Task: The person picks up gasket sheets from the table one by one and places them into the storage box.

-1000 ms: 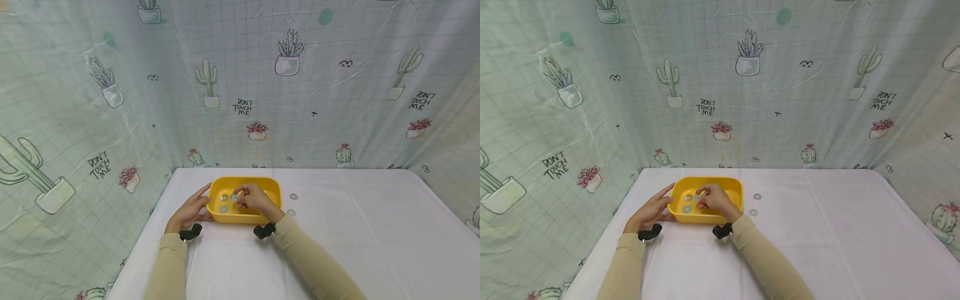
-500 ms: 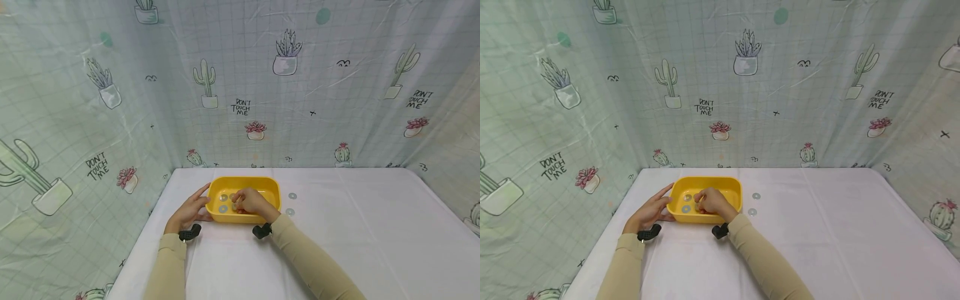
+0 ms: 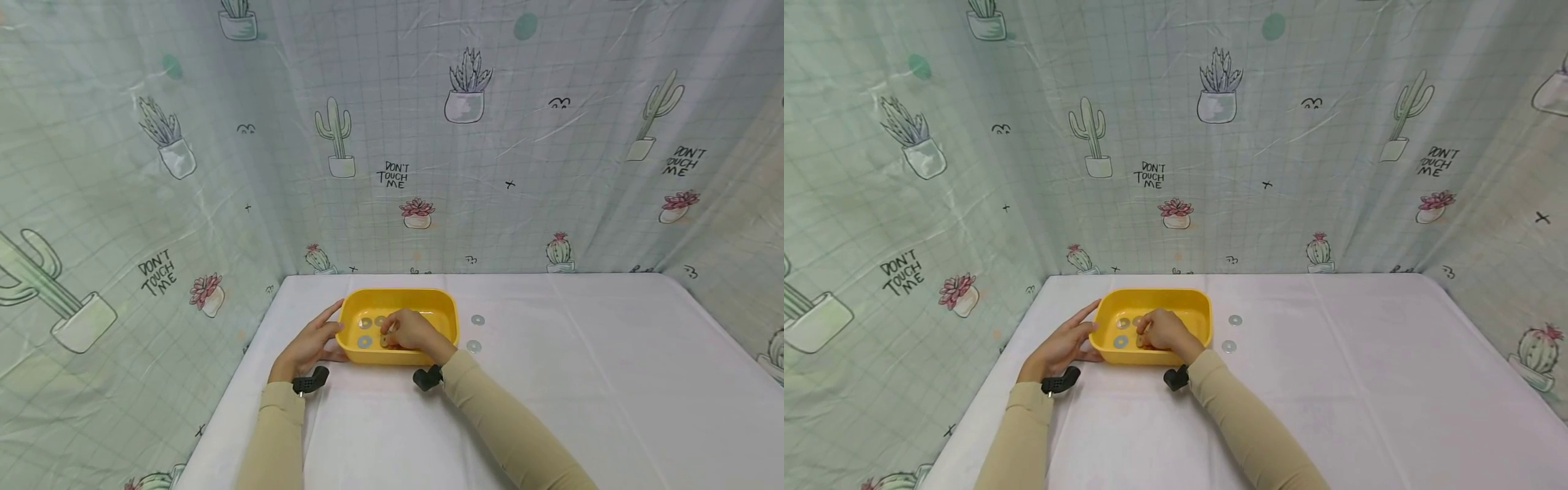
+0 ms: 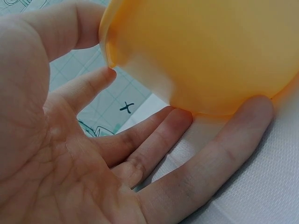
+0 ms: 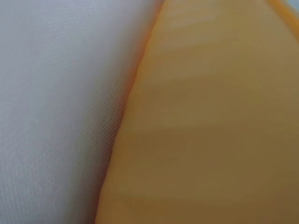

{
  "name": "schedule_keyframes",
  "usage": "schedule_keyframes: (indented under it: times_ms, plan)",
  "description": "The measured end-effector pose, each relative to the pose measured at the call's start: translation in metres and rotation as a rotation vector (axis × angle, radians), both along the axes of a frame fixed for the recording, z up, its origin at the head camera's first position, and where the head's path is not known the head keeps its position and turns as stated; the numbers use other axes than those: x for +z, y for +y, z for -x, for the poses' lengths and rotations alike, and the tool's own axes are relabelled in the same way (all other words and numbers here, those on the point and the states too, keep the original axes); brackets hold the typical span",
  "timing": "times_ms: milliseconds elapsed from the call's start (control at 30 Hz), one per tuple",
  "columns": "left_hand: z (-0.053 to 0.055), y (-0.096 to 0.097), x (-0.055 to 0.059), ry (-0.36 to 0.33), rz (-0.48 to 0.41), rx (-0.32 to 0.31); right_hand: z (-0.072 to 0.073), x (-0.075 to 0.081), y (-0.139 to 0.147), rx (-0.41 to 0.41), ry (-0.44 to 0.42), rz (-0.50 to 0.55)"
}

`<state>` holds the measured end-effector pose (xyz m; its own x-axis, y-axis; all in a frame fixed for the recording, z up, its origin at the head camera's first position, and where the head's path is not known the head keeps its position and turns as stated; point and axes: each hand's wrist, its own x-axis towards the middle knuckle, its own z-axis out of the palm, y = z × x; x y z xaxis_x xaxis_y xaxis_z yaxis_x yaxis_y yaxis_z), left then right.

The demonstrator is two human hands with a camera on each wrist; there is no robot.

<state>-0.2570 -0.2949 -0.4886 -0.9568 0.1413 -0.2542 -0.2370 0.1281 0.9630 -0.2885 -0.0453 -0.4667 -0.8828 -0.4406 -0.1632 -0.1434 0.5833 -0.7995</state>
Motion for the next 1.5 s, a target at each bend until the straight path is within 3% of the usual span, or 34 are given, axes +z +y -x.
schedule_keyframes:
  times_ms: [200,500,800,1033,1133,1300,1400,1500]
  plan:
    - [0.001,0.000,0.001,-0.018,-0.015,0.016,0.001,0.000,-0.001,-0.003,0.029,-0.028]
    - [0.001,-0.001,0.001,0.005,-0.002,-0.015,0.003,0.001,-0.001,-0.027,0.078,-0.005]
    - [-0.002,-0.002,-0.001,0.000,-0.015,-0.004,0.000,0.009,0.009,-0.014,0.030,0.399]
    - [-0.002,-0.002,-0.001,0.007,-0.018,0.002,0.003,0.015,0.042,-0.018,0.110,0.517]
    - [-0.002,-0.002,-0.001,0.009,-0.024,0.000,0.006,0.017,0.064,-0.073,0.126,0.558]
    - [-0.003,0.000,-0.004,-0.003,-0.033,0.016,0.017,0.018,0.104,-0.251,0.084,0.613]
    - [-0.002,0.001,-0.003,0.003,-0.029,0.015,0.027,0.016,0.125,-0.356,0.052,0.569]
    - [-0.001,0.001,-0.001,0.004,-0.028,0.017,0.035,0.011,0.142,-0.402,0.025,0.463]
